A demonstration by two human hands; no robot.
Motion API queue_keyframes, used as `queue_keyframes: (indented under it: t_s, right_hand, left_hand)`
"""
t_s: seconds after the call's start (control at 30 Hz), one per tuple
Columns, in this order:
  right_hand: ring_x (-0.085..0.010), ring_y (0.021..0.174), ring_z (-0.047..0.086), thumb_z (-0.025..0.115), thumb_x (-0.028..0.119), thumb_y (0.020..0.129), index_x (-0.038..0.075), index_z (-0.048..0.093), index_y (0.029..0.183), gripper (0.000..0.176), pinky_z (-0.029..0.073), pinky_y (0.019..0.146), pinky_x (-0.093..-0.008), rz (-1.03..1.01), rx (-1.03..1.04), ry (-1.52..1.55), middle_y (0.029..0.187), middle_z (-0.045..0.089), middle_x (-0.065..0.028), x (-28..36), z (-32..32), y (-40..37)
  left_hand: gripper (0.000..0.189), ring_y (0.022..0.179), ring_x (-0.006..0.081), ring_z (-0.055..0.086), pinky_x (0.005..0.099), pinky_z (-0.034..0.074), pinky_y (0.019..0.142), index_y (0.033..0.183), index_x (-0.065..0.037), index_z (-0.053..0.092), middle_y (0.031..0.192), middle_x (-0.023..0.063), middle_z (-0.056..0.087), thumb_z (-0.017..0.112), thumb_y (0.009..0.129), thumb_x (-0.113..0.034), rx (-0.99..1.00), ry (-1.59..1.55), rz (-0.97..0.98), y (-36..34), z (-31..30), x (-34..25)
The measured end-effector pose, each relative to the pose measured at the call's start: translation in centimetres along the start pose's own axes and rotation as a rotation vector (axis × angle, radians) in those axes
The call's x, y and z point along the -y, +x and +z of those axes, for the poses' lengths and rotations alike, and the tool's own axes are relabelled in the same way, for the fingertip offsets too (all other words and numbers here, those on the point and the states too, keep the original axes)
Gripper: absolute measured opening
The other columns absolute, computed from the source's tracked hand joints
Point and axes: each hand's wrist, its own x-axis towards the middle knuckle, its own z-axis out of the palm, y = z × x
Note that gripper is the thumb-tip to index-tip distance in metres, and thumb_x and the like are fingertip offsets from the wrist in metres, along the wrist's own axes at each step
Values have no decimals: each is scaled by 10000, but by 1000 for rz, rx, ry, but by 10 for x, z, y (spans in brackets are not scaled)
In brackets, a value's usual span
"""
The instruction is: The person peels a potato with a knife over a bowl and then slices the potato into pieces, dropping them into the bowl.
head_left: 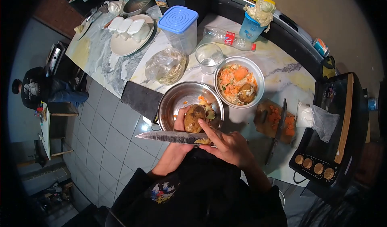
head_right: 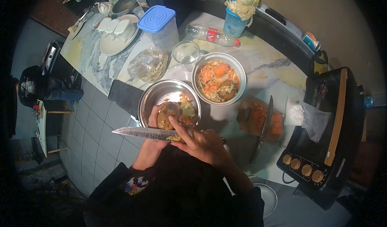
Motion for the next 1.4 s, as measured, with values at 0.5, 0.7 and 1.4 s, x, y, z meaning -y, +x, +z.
queue_keyframes:
  t_s: [0.5,0.7,1.4]
  right_hand:
    - [-155,501,594,728,389,808,147,402,1452,762,493,456,-288,-7,-107,-35,774,627,-59,3,9,-4]
    - [-154,511,604,722,399,813,184,418,1446,735,506,471,-282,-11,-159,-68,776,637,-43,3,12,-4]
    - [-183,601,654,770,337,752,84,450,1413,777,517,542,-307,106,-117,-29,913,691,-66,21,11,4]
  left_hand:
    - [356,960,235,629,363,523,863,1151,-44,564,1045,110,637,403,987,-316,-18,31,48,-1,2,0]
    - [363,926,212,647,337,536,826,1163,-66,537,1050,98,635,391,999,-355,-84,119,76,-8,8,7]
    - [483,1094,233,570,365,501,919,1339,-59,439,1210,122,549,348,1016,-406,-39,356,371,-10,4,19]
